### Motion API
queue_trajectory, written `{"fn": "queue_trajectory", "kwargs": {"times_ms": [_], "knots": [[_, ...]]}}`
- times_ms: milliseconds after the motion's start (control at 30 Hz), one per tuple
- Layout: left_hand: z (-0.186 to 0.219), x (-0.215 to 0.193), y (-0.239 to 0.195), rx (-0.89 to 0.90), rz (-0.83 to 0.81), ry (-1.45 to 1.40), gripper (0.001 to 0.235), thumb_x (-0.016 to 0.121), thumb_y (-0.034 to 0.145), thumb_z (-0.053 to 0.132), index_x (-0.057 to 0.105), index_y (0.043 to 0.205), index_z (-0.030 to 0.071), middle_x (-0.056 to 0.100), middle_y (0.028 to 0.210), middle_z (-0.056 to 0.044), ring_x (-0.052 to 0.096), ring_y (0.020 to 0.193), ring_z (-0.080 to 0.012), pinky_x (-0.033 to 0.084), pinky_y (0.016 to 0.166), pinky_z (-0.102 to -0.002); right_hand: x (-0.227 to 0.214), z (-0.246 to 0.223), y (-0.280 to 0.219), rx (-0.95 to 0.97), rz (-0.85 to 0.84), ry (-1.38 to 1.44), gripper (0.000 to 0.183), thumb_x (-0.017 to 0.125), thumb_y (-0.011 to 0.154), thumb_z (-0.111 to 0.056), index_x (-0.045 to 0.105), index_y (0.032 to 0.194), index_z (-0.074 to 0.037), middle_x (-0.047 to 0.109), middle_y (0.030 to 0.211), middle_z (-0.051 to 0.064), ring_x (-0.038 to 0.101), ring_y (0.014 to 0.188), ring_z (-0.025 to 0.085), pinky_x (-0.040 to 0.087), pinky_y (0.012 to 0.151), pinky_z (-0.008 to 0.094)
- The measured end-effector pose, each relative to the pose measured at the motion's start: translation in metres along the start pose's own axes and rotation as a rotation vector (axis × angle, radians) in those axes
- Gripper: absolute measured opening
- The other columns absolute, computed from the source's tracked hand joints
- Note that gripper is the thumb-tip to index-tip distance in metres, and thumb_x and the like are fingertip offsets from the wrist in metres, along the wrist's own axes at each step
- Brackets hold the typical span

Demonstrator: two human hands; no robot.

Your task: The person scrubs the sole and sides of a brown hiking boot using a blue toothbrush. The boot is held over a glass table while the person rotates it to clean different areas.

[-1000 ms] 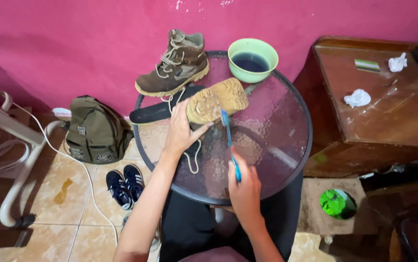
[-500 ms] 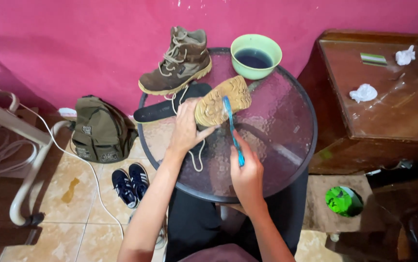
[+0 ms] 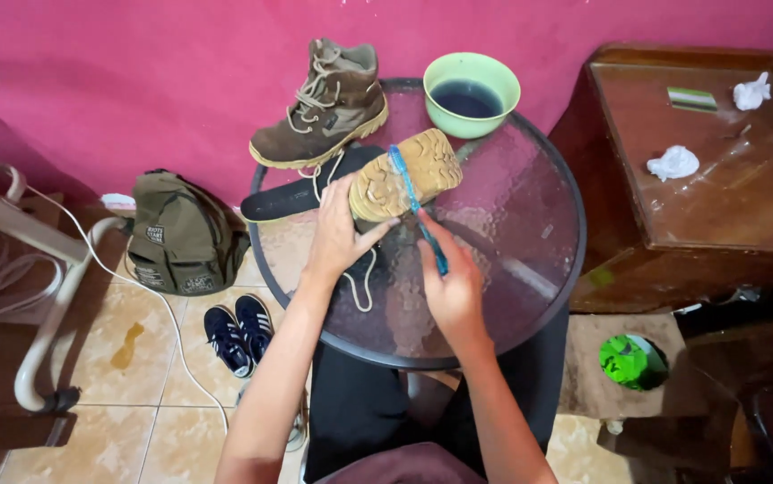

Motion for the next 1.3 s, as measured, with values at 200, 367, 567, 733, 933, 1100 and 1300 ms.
{"fn": "queue_trajectory", "kwargs": {"times_ms": [200,367,567,733,933,1100,1300], "knots": [[-0.001,0.000,-0.002,-0.013,-0.010,-0.017,0.084,0.091,0.076,0.035,0.049,0.135,-0.005,0.061,0.115,-0.024,0.062,0.109,-0.0437,0.045,0.102,-0.054,-0.018,0.042,-0.031,0.017,-0.083,0.055,0.037,0.067,0.096,-0.012,0.071,0.131,-0.023,0.075,0.124,0.006,0.068,0.116,0.030,0.053,0.099,0.045],[-0.008,0.004,-0.003,0.040,0.007,-0.010,0.084,0.092,0.076,0.035,0.049,0.134,-0.007,0.061,0.120,-0.024,0.062,0.113,-0.0428,0.045,0.104,-0.053,-0.008,0.034,0.023,-0.091,-0.135,0.064,0.037,0.065,0.100,-0.014,0.068,0.136,-0.023,0.073,0.126,0.008,0.066,0.119,0.031,0.050,0.101,0.048],[-0.010,0.006,-0.005,0.016,0.026,-0.004,0.085,0.093,0.076,0.038,0.049,0.134,-0.006,0.062,0.115,-0.023,0.063,0.108,-0.0425,0.046,0.102,-0.053,-0.030,0.035,0.006,0.053,-0.179,0.274,0.037,0.058,0.101,-0.008,0.068,0.135,-0.017,0.072,0.129,0.010,0.063,0.126,0.025,0.047,0.108,0.043],[0.000,0.007,-0.002,0.098,-0.009,-0.022,0.084,0.090,0.077,0.045,0.051,0.133,-0.005,0.062,0.119,-0.022,0.062,0.114,-0.0426,0.044,0.104,-0.054,-0.017,0.040,0.013,0.083,-0.143,0.352,0.033,0.058,0.102,-0.006,0.067,0.134,-0.009,0.071,0.127,0.015,0.062,0.125,0.024,0.047,0.108,0.044],[-0.007,0.007,-0.005,0.070,0.009,0.000,0.082,0.091,0.078,0.042,0.051,0.132,-0.005,0.062,0.123,-0.021,0.061,0.117,-0.0406,0.044,0.104,-0.053,-0.018,0.029,0.013,0.042,-0.144,0.406,0.033,0.056,0.105,-0.007,0.068,0.135,-0.012,0.071,0.130,0.011,0.061,0.127,0.021,0.047,0.109,0.042],[-0.006,0.006,-0.004,0.078,0.031,-0.007,0.081,0.089,0.079,0.045,0.052,0.133,-0.003,0.064,0.122,-0.019,0.063,0.115,-0.0390,0.045,0.103,-0.052,-0.038,0.020,-0.019,0.099,-0.153,0.231,0.032,0.056,0.102,-0.011,0.069,0.132,-0.012,0.072,0.128,0.012,0.062,0.126,0.026,0.042,0.113,0.044],[-0.004,0.007,-0.003,0.111,0.032,0.005,0.083,0.089,0.078,0.045,0.052,0.134,-0.004,0.064,0.121,-0.020,0.064,0.114,-0.0398,0.046,0.103,-0.053,-0.019,0.006,0.013,-0.041,-0.080,0.086,0.034,0.060,0.102,-0.009,0.069,0.133,-0.020,0.074,0.122,0.003,0.069,0.117,0.025,0.049,0.103,0.042]]}}
Point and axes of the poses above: each hand's wrist, its own y-axis towards the middle knuckle, its own x-axis out of the palm, z = x × y, the point moved 2 cm from there along y, towards the middle knuckle
